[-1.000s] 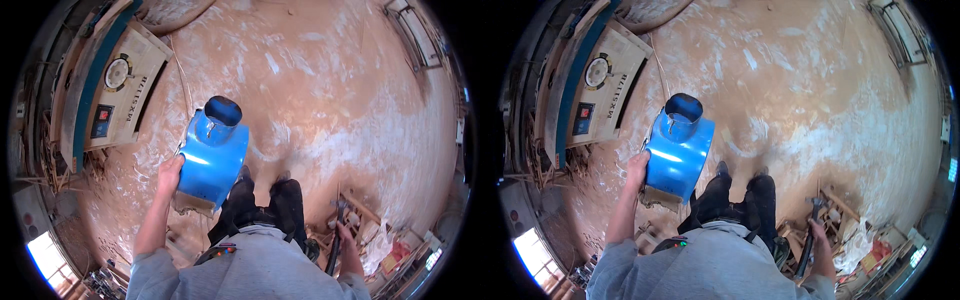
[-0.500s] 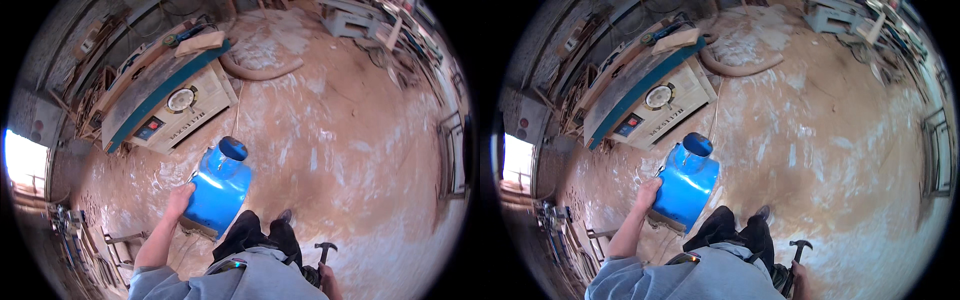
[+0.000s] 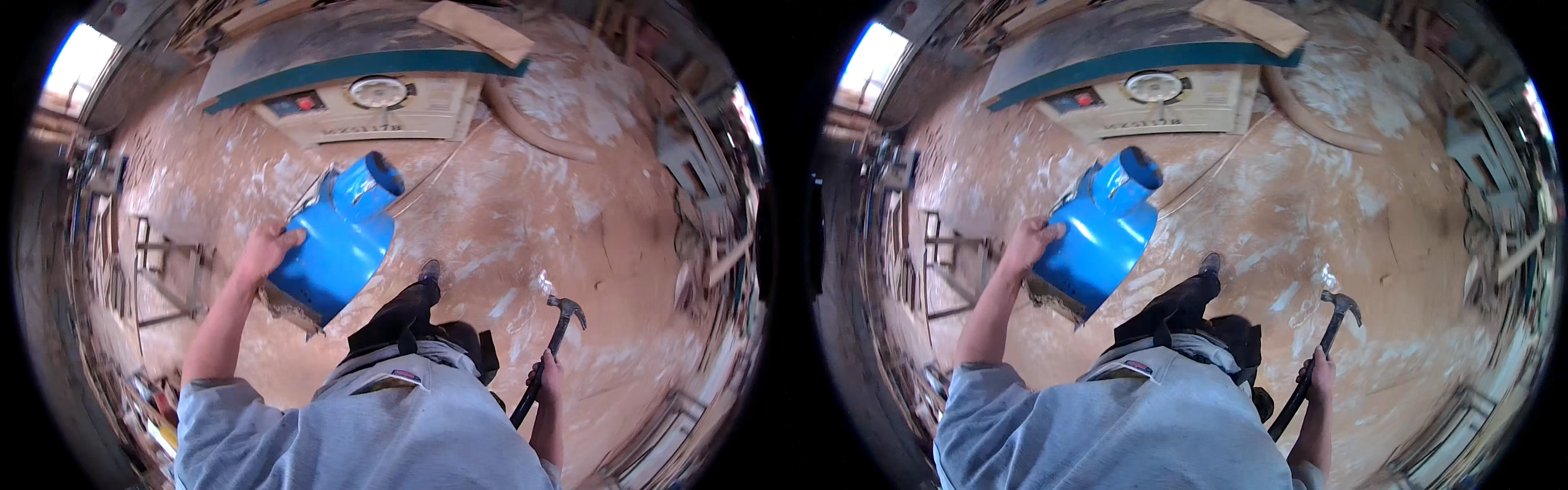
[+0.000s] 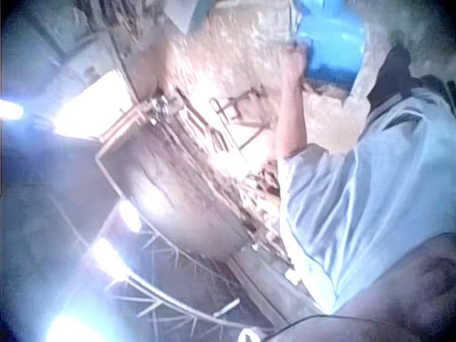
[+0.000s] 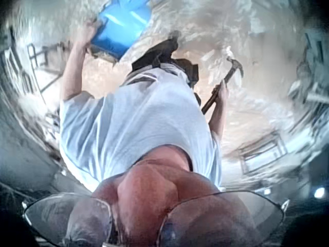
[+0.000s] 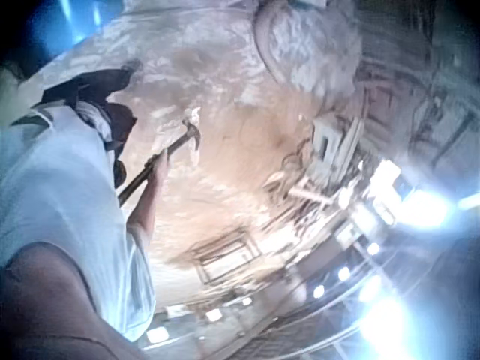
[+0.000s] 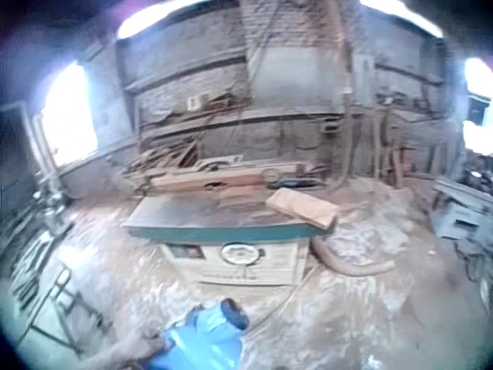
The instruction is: The person cuts a flexible dust collection hose with an angle grinder and then attaches it to a blue dust extraction hood. They use a hammer to adjust the hood's fit and then connect the hose to the hood's outlet.
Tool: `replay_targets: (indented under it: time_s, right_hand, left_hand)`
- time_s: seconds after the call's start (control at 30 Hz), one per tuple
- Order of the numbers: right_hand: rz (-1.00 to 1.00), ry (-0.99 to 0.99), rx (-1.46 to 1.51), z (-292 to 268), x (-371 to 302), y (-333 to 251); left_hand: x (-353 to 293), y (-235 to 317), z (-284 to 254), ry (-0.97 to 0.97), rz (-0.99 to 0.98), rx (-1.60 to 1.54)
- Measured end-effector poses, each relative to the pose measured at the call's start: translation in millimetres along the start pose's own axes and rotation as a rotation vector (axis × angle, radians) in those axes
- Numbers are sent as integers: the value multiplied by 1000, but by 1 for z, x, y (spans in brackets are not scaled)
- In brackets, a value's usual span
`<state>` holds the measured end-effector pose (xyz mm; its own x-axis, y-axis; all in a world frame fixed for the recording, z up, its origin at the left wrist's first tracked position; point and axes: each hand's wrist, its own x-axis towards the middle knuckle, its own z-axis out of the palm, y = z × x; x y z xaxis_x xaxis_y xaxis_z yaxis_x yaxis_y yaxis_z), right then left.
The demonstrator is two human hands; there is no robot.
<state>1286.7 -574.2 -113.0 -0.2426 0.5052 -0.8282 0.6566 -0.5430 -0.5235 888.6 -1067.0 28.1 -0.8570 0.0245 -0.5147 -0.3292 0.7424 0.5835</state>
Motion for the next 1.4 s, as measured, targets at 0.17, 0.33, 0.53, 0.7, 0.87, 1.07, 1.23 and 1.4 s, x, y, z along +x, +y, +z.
replay_targets:
  time_s: [0.17,0.33,0.53,0.7,0.87,1.07,1.23,1.4]
  right_hand:
    - [-192,-43,-166,30,39,-91]
    - [-534,-132,-364,65,53,-212]
    - [-907,-236,-905,117,102,-343]
    - [-1007,-310,-1151,184,97,-427]
    - [-1127,-331,-1282,284,78,-490]
    - [-1507,-230,-1449,411,97,-564]
    - [-1562,-183,-1628,499,116,-612]
    - [-1441,-142,-1789,562,118,-631]
  left_hand:
    - [-25,56,-10,160,94,-119]
    - [-29,128,-4,308,89,256]
    - [-21,153,34,448,96,544]
    - [-7,149,57,324,0,443]
    - [13,114,82,196,-216,310]
    - [31,65,96,135,-303,99]
    - [44,47,77,182,-367,-128]
    - [45,73,16,309,-256,44]
